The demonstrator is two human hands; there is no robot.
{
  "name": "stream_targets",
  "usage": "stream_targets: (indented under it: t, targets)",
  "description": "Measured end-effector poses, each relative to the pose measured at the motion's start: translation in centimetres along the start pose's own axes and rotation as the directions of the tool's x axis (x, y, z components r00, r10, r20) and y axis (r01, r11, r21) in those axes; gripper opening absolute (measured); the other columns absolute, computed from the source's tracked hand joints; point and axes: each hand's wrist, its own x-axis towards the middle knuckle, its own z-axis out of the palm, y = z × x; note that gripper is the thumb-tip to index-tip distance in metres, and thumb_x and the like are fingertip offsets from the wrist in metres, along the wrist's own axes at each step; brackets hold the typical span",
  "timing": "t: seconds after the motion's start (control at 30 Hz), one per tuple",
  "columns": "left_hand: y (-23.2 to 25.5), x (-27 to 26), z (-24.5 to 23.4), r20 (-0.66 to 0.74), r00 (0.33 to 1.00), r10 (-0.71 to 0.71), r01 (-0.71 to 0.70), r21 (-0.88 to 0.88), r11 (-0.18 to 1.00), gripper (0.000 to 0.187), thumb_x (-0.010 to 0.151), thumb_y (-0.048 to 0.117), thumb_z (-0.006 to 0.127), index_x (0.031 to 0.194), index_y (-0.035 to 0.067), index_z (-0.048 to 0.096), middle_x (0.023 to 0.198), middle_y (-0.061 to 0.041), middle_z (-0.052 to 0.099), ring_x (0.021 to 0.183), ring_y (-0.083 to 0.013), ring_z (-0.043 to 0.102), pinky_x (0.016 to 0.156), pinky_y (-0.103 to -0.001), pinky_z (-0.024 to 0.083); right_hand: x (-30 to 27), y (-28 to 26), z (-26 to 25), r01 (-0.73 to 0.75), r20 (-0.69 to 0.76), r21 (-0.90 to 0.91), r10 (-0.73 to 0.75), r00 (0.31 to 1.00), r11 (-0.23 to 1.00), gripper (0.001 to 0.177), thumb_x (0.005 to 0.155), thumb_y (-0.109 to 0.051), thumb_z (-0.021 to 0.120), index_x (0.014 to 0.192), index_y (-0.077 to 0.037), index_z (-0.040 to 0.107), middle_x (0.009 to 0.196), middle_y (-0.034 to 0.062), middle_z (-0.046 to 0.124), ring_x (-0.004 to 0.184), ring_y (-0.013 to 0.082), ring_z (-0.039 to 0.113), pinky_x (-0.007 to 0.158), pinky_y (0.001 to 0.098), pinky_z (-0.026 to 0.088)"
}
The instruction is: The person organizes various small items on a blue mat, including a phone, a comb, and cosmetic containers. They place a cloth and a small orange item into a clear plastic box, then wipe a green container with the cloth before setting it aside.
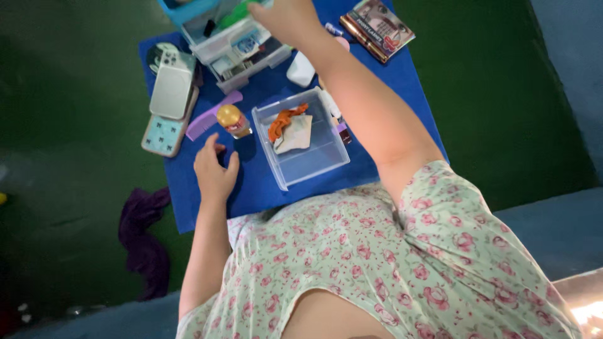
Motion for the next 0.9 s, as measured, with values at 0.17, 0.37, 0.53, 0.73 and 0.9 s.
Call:
stream_targets:
  t: [0.17, 0.37, 0.53, 0.73, 0.9]
  targets:
    - [0.0, 0.1, -0.2, 0.022, 1.0, 0.014, -0.014, 0.011, 1.0, 0.061, 0.084, 0.02, 0.078, 0.138, 0.003, 0.055, 0.106, -0.011, 0.069, 0.1, -0.0324, 0.065, 0.091, -0.045, 0.048, -2.1, 2.0, -1.0, 0.158, -0.237, 0.021, -0.149, 0.96, 0.987, 0.044, 0.09, -0.031, 0.083, 0.12, -0.005, 0.063, 0.112, 0.015, 0.069, 0.104, 0.0318, 0.067, 0.086, 0.0404, 0.054]
    - [-0.4, -0.1, -0.1, 0.068, 0.997, 0.031, -0.034, 0.049, 0.998, 0.061, 0.085, 0.022, 0.079, 0.138, 0.004, 0.055, 0.107, -0.01, 0.069, 0.103, -0.0331, 0.063, 0.093, -0.047, 0.046, -10.5, 6.8, -6.9, -0.092, -0.002, 0.207, 0.094, 0.996, 0.974, 0.04, 0.092, -0.022, 0.078, 0.127, -0.008, 0.064, 0.112, 0.0086, 0.07, 0.097, 0.0207, 0.067, 0.087, 0.0353, 0.055]
    - [-0.5, 0.2, 0.1, 0.086, 0.994, 0.071, -0.075, 0.046, 0.996, 0.062, 0.084, 0.022, 0.079, 0.14, 0.005, 0.056, 0.109, -0.009, 0.069, 0.105, -0.0337, 0.061, 0.094, -0.048, 0.045, -17.9, 9.6, -10.4, -0.286, 0.03, 0.197, 0.286, 0.958, 0.938, 0.035, 0.094, -0.026, 0.075, 0.123, -0.007, 0.067, 0.105, 0.0085, 0.072, 0.096, 0.0193, 0.071, 0.087, 0.0352, 0.056]
    - [-0.7, -0.1, 0.3, 0.079, 0.992, 0.1, -0.107, 0.081, 0.991, 0.062, 0.087, 0.022, 0.078, 0.141, 0.004, 0.055, 0.111, -0.009, 0.069, 0.108, -0.0343, 0.06, 0.096, -0.048, 0.044, -23.8, 9.7, -12.6, -0.121, 0.04, -0.234, 0.133, 0.99, 0.965, 0.068, 0.087, -0.042, 0.086, 0.138, -0.006, 0.061, 0.128, 0.0186, 0.066, 0.119, 0.0389, 0.061, 0.1, 0.0496, 0.047]
    - [-0.9, 0.0, 0.5, 0.084, 0.992, 0.091, -0.097, 0.073, 0.993, 0.06, 0.087, 0.022, 0.078, 0.14, 0.004, 0.055, 0.111, -0.009, 0.069, 0.108, -0.0345, 0.06, 0.096, -0.048, 0.044, -25.0, 9.1, -11.6, -0.233, 0.152, -0.334, 0.297, 0.943, 0.913, 0.095, 0.078, -0.05, 0.087, 0.153, -0.011, 0.044, 0.144, 0.0179, 0.056, 0.136, 0.0463, 0.045, 0.105, 0.0629, 0.033]
